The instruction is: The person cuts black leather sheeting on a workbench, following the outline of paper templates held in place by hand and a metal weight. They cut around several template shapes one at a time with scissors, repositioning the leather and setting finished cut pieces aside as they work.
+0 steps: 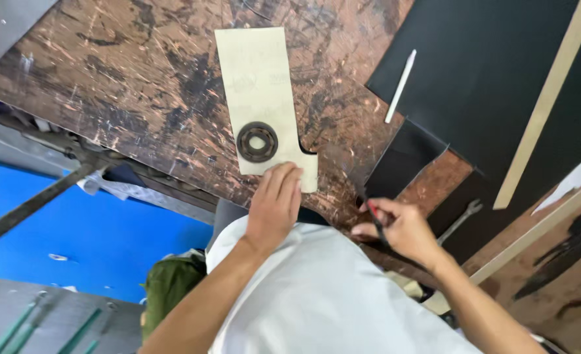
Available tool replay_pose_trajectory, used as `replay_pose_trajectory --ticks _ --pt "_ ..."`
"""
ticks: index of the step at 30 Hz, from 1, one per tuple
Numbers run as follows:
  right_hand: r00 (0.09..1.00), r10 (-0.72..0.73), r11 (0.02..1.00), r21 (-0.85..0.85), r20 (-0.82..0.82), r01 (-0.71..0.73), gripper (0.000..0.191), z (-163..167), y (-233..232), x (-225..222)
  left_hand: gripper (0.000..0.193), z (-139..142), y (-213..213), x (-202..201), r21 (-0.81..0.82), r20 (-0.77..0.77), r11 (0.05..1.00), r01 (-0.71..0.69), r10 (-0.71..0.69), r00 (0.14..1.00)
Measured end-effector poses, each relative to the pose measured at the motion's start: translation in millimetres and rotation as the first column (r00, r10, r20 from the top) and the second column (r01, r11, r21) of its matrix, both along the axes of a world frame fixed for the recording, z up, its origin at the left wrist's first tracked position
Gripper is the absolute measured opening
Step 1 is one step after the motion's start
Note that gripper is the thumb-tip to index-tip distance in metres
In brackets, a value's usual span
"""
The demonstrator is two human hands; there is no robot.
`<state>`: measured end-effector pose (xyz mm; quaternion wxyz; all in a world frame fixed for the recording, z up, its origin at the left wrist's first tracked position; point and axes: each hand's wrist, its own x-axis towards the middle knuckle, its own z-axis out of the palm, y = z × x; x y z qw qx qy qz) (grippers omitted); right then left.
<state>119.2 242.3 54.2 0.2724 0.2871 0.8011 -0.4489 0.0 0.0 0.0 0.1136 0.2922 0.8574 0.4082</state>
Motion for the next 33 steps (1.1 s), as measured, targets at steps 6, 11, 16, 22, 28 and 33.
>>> replay_pose_trajectory --ticks 6,11,16,22,28,33 --pt "0.994 0.055 0.998 0.011 0.094 -0.057 0.050 31.0 -17.5 1.5 0.035 2.4 16.8 26.9 -0.061 -0.095 0.997 -0.052 0.046 0.994" --pt "0.986 0.153 0.976 0.149 0.067 -0.162 0.053 12.3 -14.8 2.0 0.045 -8.7 11.1 38.6 -0.143 -0.109 0.989 -0.023 0.007 0.994" --pt "0.983 0.171 0.976 0.122 0.065 -0.178 0.052 -7.8 -16.1 3.4 0.036 -24.8 -11.8 36.0 -0.015 -0.117 0.999 -0.049 0.047 0.992" --pt "0.984 0.170 0.977 0.122 0.047 -0.175 0.052 -17.0 -19.1 10.9 0.034 -24.4 -69.6 33.5 -0.074 -0.144 0.958 -0.276 0.264 0.954" --pt "0.985 0.173 0.974 0.147 0.019 -0.174 0.050 -16.0 -23.5 14.6 0.044 -19.6 -73.5 26.7 -0.045 -0.084 0.912 -0.409 0.404 0.911" --pt "0.989 0.146 0.976 0.163 0.018 -0.147 0.049 -14.4 -32.3 16.8 0.042 -17.1 -63.7 29.1 -0.006 0.005 0.872 -0.489 0.489 0.872"
